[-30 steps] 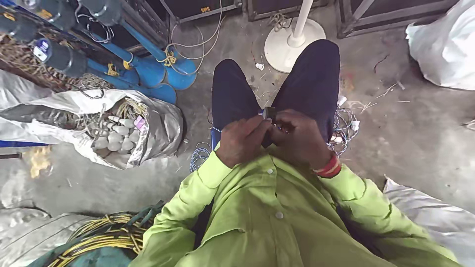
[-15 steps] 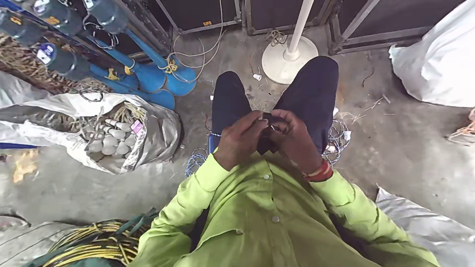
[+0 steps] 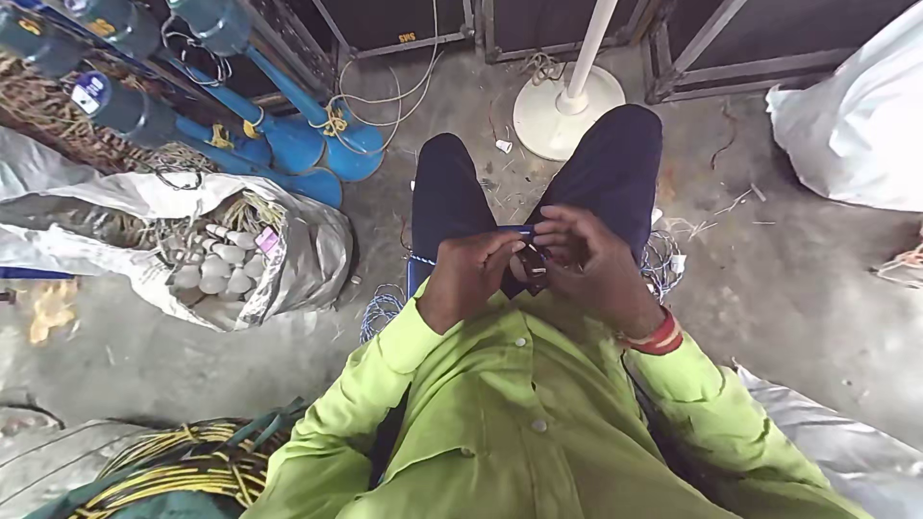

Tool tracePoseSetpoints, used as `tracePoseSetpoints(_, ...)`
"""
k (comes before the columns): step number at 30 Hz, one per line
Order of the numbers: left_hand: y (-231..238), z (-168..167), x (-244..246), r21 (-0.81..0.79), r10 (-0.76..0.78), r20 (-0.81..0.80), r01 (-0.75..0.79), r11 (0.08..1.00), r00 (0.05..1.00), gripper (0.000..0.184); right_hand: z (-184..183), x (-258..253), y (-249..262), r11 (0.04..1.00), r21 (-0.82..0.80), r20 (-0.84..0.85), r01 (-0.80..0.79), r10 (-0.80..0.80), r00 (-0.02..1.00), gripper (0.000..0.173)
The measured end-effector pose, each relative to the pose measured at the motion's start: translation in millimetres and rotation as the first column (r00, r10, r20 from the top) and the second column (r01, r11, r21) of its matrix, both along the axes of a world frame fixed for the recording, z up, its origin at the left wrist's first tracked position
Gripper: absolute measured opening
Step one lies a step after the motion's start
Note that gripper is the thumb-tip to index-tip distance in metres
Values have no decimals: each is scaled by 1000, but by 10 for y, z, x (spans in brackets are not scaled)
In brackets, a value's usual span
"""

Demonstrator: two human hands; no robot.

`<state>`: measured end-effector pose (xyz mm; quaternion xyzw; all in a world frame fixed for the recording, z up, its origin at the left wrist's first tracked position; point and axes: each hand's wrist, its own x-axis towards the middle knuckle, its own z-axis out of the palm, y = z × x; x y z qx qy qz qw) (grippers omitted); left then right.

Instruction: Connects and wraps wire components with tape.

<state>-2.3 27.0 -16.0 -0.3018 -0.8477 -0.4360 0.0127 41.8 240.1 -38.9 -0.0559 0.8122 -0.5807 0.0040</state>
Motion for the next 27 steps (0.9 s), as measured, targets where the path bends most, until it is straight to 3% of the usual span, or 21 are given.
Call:
tracePoseSetpoints(4, -1, 39, 18, 5, -10, 61, 9, 1000, 998, 15, -13, 48, 13, 973, 219, -541, 75, 57, 839, 17)
tracePoseSetpoints(7, 3, 46, 12, 63, -49, 120, 42, 997, 992, 15, -119, 42, -5, 981, 166, -632, 98, 30, 775, 18)
tracePoseSetpoints(10, -51, 83, 1, 159, -138, 210, 106, 982, 968, 16, -170, 125, -91, 983, -163, -429, 81, -144, 892, 19)
tracePoseSetpoints(13, -86, 71, -31, 186, -210, 210, 172, 967, 955, 16, -124, 128, -103, 899, -417, -93, 131, -185, 978, 18)
tracePoseSetpoints(19, -131, 52, -31, 92, -295, 102, 286, 954, 950, 15, -59, 42, -160, 835, -467, 324, 290, -143, 935, 17)
tracePoseSetpoints(24, -92, 28, -20, 27, -290, 59, 288, 957, 955, 13, -67, 17, -145, 897, -368, 396, 245, -87, 914, 16)
tracePoseSetpoints(27, -35, -98, 20, -39, -226, -224, 223, 974, 948, 12, -187, -90, -121, 927, -334, 433, 173, -12, 901, 14)
